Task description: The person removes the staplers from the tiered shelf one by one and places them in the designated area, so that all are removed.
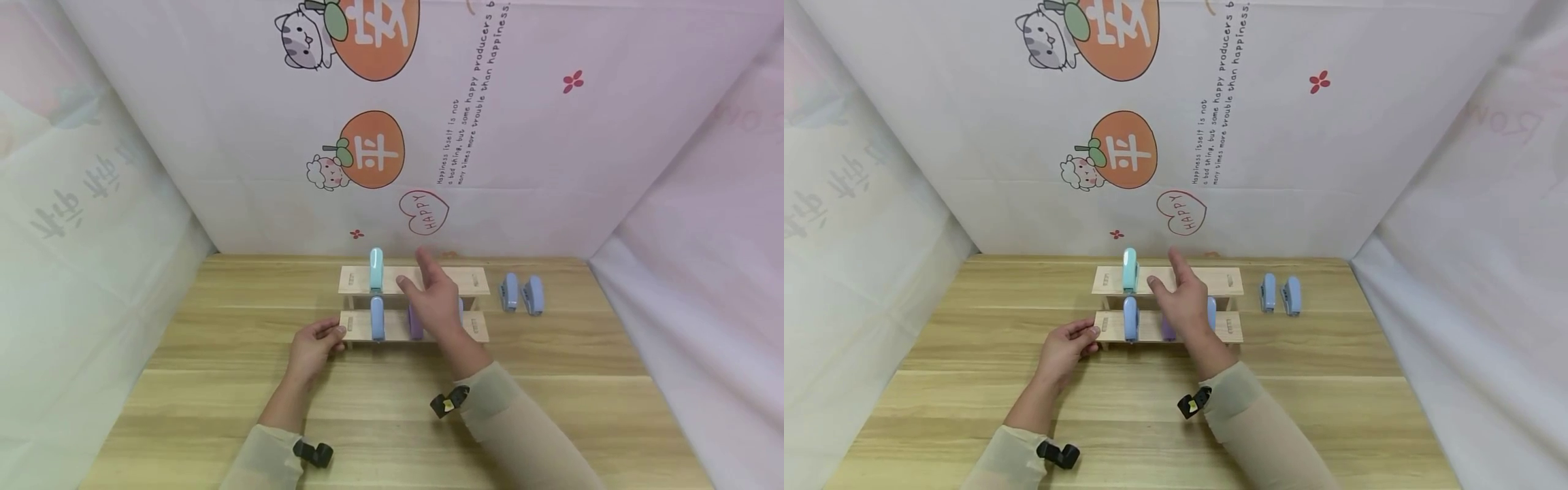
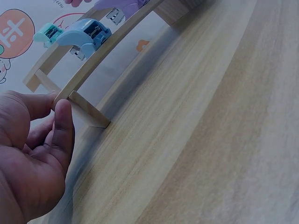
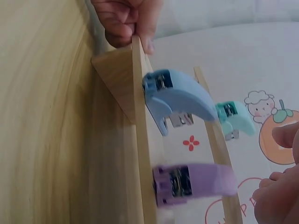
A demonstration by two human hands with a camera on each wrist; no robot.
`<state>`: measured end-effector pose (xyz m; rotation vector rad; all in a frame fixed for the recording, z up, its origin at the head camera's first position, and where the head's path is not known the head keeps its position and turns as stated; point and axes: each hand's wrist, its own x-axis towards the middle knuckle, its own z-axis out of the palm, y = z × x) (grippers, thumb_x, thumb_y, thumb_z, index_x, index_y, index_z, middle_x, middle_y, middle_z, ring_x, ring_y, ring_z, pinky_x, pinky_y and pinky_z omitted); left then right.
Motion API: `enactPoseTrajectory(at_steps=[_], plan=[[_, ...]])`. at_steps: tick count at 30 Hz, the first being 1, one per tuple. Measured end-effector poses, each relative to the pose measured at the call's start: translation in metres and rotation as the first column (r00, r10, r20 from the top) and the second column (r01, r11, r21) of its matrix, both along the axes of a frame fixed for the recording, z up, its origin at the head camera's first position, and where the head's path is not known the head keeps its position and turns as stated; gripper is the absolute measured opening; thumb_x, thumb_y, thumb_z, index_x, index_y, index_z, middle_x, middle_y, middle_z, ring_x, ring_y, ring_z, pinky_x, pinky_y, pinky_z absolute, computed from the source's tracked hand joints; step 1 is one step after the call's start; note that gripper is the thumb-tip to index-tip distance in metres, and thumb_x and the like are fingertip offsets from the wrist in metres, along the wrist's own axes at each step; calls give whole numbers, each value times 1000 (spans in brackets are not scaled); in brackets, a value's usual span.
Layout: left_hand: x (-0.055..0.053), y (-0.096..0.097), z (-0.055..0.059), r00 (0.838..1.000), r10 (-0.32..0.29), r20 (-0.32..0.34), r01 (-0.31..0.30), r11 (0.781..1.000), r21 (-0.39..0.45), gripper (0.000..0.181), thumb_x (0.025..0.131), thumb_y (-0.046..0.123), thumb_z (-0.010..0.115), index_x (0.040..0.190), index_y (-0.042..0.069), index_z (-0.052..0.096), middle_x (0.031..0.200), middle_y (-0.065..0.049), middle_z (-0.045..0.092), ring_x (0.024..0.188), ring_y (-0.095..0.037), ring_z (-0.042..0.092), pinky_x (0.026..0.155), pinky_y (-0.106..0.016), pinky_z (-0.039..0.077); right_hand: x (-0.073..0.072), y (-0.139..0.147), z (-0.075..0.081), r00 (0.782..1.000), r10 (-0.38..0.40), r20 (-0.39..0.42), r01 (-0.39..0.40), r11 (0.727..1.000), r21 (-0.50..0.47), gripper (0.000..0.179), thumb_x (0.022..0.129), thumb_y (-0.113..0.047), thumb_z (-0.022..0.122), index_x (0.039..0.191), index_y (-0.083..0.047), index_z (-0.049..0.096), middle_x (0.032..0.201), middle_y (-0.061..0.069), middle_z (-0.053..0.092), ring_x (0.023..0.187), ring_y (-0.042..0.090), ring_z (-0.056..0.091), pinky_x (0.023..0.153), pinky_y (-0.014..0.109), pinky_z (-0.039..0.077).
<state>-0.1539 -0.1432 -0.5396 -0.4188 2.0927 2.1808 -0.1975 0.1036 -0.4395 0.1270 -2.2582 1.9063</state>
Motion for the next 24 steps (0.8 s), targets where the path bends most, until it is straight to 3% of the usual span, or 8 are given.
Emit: enactPoseTrajectory(at_steps=[6,15,24], plan=[[-1,0,0,1000,0,13,0,1000,-9,40,93,15,81,127,-2,69,113,-16,72,86,-21,72,77,-27,65,2,-12,-2,1000,13,5,-13,999,36,73,94,-18,78,157,-9,42,162,4,42,149,18,38,123,30,34],[1,-1,0,1000,-7,-10,7,1000,-15,39,93,15,81,127,-2,69,110,-15,73,83,-22,72,75,-28,65,5,-31,-1,997,5,77,-18,987,161,76,94,-26,77,159,-13,41,163,3,40,151,20,35,125,35,31],[2,-1,1,1000,-14,-23,14,1000,11,39,93,12,79,127,-3,68,112,-17,73,86,-23,72,78,-28,65,4,-44,-4,997,-1,82,-19,971,239,77,93,-26,79,159,-12,41,162,4,41,149,25,39,122,39,36]])
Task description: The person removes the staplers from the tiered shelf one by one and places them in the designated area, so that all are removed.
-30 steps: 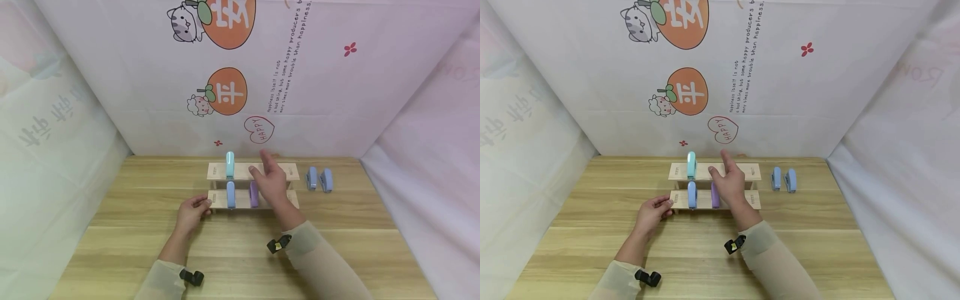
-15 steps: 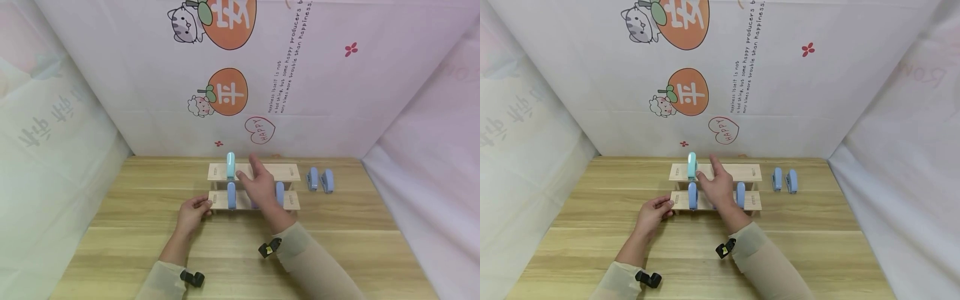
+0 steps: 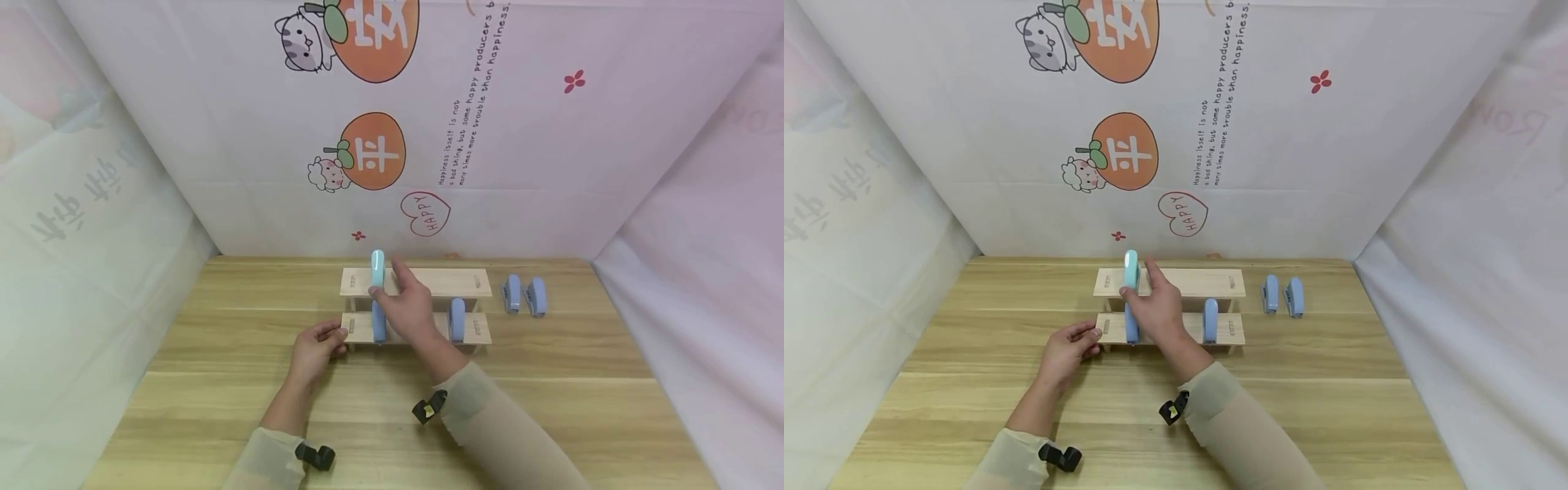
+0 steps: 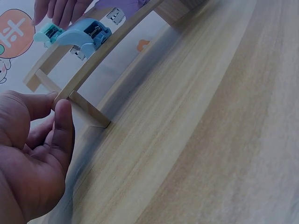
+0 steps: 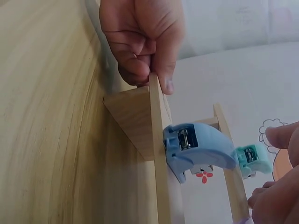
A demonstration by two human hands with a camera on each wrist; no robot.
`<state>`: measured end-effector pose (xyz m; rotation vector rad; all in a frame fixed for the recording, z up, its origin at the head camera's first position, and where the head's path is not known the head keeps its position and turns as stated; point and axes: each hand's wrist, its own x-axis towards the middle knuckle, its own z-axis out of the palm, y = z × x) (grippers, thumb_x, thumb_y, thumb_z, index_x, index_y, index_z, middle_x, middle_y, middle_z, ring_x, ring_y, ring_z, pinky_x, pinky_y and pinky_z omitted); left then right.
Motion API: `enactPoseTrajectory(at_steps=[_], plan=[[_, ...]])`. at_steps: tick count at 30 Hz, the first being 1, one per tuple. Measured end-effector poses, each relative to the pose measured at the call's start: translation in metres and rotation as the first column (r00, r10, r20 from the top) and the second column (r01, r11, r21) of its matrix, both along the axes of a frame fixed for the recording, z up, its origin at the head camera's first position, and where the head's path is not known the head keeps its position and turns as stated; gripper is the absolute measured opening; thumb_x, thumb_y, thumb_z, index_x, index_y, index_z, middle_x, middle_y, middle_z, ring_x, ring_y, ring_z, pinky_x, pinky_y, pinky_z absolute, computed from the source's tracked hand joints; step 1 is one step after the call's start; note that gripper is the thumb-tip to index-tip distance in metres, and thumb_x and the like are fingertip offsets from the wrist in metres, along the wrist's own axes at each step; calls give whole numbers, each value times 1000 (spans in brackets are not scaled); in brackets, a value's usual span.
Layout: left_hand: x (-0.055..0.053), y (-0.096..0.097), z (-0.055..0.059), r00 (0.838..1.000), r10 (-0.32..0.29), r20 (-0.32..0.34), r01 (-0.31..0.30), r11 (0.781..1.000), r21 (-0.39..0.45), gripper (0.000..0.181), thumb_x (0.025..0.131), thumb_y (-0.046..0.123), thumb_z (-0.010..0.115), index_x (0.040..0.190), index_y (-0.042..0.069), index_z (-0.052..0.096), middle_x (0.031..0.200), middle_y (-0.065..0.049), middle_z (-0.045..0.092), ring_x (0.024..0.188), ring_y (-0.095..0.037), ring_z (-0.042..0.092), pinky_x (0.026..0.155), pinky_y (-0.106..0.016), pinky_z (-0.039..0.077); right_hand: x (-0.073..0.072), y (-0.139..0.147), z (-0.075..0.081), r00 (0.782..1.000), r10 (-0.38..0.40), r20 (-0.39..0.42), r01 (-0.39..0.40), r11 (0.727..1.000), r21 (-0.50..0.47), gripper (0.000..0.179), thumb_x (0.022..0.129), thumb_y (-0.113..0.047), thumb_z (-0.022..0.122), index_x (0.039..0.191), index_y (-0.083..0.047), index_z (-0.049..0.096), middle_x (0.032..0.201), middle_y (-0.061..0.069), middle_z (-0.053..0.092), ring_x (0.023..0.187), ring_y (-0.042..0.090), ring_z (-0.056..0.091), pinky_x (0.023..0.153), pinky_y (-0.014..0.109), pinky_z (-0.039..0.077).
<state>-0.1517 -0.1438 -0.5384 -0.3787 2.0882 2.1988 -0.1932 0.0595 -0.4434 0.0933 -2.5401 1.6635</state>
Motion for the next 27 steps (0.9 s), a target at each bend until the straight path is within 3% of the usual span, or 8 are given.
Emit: enactPoseTrajectory(at_steps=[18,27], plan=[[0,-3,-2,1000,-14,1,14,1000,5,38,94,14,79,128,-1,69,115,-16,71,94,-25,72,82,-31,65,-4,-17,3,999,-22,37,17,992,123,81,93,-25,78,162,-18,36,157,12,47,143,29,45,117,44,42],[-1,-3,-4,1000,-20,-10,20,1000,5,39,94,13,79,128,-3,68,115,-17,72,94,-24,72,83,-31,65,-8,-20,3,999,-35,28,29,985,169,71,96,-21,74,160,-17,42,150,12,56,136,29,55,112,48,49]])
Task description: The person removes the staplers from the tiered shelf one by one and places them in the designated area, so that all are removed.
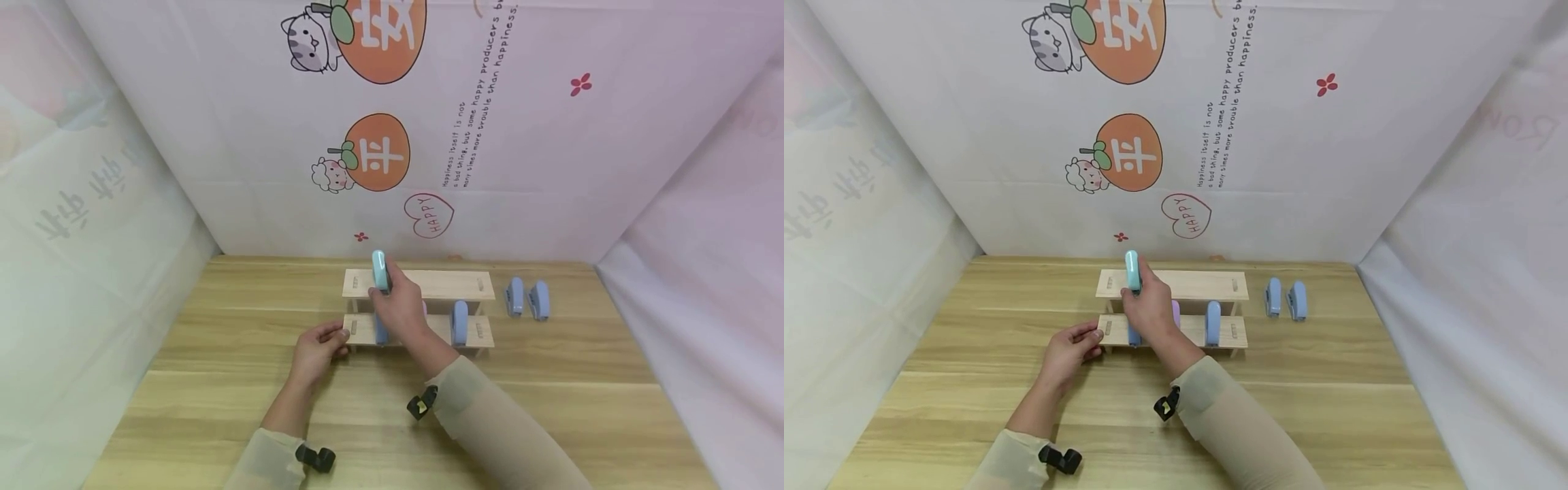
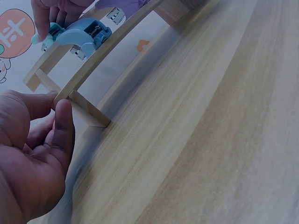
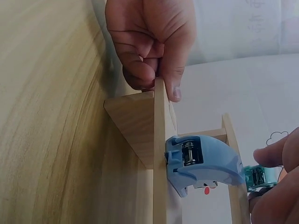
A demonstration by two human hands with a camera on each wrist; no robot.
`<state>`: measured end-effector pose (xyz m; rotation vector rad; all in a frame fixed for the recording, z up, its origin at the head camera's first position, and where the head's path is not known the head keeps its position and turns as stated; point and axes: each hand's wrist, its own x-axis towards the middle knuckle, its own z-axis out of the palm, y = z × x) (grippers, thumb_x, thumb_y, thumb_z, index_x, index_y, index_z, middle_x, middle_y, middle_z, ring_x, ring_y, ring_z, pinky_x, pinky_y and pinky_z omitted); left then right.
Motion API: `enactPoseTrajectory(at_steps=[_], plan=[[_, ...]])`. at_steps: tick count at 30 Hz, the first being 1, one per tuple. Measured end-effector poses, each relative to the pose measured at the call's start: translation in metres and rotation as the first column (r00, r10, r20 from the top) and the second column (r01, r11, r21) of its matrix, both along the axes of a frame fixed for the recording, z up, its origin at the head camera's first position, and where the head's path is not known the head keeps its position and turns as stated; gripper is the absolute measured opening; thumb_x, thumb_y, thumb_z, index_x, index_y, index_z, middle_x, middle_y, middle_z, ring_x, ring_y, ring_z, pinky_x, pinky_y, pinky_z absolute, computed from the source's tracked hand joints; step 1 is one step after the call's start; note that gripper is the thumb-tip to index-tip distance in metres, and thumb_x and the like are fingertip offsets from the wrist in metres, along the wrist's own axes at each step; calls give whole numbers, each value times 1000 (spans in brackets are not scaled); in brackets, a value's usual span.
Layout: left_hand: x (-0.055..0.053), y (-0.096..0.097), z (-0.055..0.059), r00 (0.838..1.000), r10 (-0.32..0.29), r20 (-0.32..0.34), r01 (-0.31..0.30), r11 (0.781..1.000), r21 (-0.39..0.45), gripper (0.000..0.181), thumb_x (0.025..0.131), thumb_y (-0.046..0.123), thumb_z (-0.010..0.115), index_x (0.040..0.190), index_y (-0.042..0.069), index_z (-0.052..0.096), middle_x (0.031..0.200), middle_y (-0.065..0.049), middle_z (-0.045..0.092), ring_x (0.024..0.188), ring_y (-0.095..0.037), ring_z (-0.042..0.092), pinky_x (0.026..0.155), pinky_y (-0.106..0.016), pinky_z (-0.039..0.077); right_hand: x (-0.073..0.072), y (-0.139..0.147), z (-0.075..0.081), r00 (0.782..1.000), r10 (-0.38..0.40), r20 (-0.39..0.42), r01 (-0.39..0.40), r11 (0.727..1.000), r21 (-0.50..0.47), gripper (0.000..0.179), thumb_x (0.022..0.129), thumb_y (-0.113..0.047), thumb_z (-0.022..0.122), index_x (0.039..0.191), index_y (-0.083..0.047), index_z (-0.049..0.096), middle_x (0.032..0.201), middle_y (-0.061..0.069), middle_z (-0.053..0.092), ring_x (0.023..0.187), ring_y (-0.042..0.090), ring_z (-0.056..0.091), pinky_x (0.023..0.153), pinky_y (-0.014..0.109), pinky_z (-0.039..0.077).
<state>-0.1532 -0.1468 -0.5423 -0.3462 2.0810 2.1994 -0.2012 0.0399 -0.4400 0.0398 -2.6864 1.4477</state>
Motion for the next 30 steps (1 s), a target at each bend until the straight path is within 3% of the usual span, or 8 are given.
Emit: enactPoseTrajectory(at_steps=[13,22,30], plan=[[1,1,0,1000,8,0,-8,1000,5,39,94,13,79,127,-3,68,114,-17,72,93,-24,72,81,-31,65,-2,2,0,1000,-7,29,7,1000,0,66,97,-13,62,159,-28,44,156,4,51,140,27,50,113,51,48],[1,2,0,1000,17,6,-17,1000,0,37,94,13,79,127,-2,69,113,-17,72,91,-25,73,80,-30,65,-3,5,-3,999,5,-31,-8,996,-91,62,96,-4,60,156,-17,49,154,8,54,142,27,48,117,48,42],[2,3,2,1000,22,5,-22,1000,-5,39,94,13,79,128,-3,68,113,-17,72,91,-27,72,78,-29,65,-2,7,-2,999,-5,-51,-1,994,-109,62,95,-2,61,155,-13,50,153,9,54,141,28,49,117,49,42]])
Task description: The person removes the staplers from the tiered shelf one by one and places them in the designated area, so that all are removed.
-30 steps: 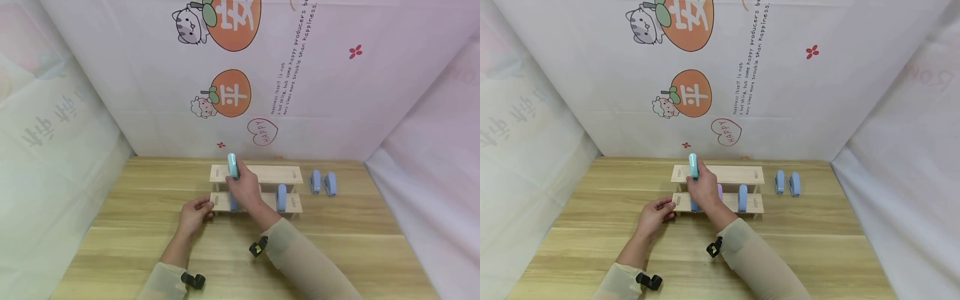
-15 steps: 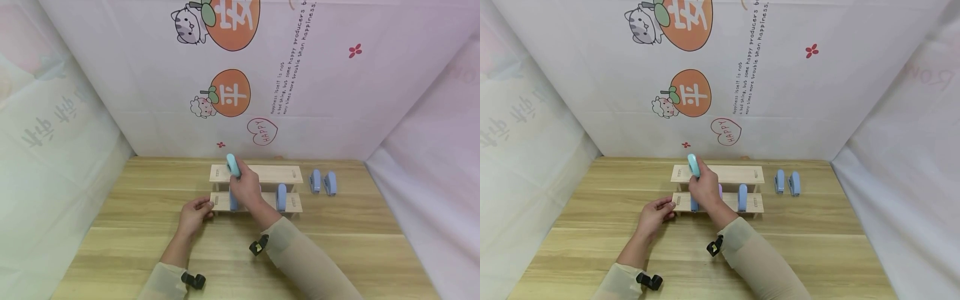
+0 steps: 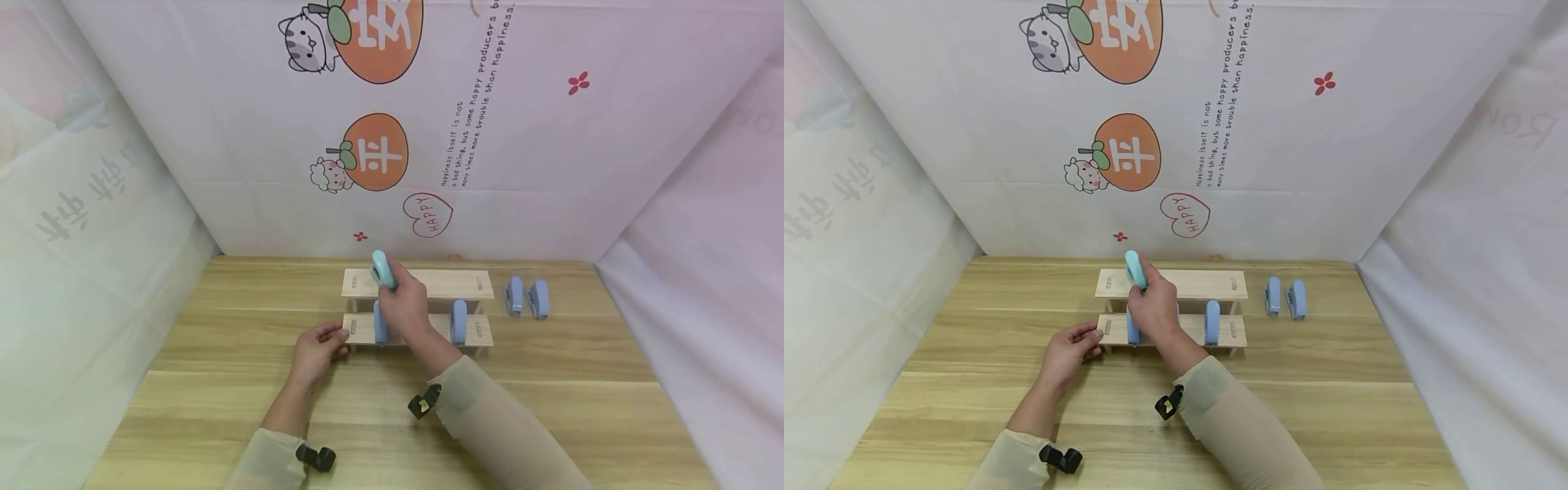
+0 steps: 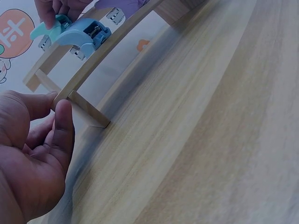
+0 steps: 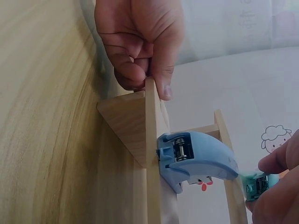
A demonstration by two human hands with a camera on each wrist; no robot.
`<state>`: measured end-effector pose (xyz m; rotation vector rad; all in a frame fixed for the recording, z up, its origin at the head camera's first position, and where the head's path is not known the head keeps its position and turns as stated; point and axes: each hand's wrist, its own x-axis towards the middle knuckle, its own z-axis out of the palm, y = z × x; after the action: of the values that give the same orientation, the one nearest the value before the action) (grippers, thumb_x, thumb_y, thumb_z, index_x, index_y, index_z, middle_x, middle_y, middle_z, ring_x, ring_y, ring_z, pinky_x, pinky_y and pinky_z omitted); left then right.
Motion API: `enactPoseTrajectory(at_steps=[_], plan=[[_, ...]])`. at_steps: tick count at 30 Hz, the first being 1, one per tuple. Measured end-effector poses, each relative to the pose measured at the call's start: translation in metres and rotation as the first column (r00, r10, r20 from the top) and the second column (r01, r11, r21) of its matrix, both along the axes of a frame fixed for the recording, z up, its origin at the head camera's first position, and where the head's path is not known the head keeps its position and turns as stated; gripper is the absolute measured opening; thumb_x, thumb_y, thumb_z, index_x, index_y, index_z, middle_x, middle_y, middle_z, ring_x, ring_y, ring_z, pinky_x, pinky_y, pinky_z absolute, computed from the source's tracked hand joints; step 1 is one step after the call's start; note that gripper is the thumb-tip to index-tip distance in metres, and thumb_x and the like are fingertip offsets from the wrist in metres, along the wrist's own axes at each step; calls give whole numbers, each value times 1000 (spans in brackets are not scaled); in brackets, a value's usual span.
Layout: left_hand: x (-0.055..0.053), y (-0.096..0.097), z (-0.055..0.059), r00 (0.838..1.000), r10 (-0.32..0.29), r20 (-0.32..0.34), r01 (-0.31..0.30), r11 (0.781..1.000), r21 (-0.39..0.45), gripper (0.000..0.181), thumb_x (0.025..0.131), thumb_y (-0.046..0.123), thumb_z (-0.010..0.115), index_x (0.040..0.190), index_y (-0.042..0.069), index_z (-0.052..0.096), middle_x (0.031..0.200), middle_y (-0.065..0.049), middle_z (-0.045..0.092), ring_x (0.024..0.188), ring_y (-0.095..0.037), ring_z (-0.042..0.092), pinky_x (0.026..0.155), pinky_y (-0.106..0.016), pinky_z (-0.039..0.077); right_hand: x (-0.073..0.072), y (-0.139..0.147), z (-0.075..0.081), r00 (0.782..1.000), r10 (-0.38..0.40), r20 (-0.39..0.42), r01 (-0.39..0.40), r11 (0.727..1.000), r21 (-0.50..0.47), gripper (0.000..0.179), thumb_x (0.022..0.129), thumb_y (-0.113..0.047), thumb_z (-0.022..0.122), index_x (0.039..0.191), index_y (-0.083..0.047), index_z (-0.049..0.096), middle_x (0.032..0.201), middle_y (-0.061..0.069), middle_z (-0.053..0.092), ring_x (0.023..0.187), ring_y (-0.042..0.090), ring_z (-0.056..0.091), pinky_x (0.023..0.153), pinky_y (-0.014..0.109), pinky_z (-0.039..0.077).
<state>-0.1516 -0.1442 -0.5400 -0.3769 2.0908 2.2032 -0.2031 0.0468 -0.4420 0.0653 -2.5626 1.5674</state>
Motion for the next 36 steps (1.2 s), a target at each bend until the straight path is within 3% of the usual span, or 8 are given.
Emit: enactPoseTrajectory(at_steps=[9,26,36], plan=[[-2,0,-2,1000,21,5,-21,1000,5,36,93,10,79,125,-4,69,111,-17,73,87,-23,73,77,-29,65,0,3,2,1000,-12,5,12,1000,3,61,96,-3,62,155,-15,50,153,6,54,141,26,48,116,47,43],[-3,-1,0,1000,12,4,-12,1000,12,35,94,10,78,125,-4,69,108,-16,73,81,-21,73,76,-29,65,3,20,14,999,-39,-25,38,998,-41,66,94,-2,64,156,-16,47,154,6,53,143,24,47,117,43,41],[-2,-1,-2,1000,6,21,-6,1000,9,36,94,12,79,126,-2,69,109,-17,73,83,-23,72,77,-29,65,6,34,13,997,-65,-37,64,997,-44,65,94,-3,64,156,-15,48,154,9,51,143,27,47,117,46,41]])
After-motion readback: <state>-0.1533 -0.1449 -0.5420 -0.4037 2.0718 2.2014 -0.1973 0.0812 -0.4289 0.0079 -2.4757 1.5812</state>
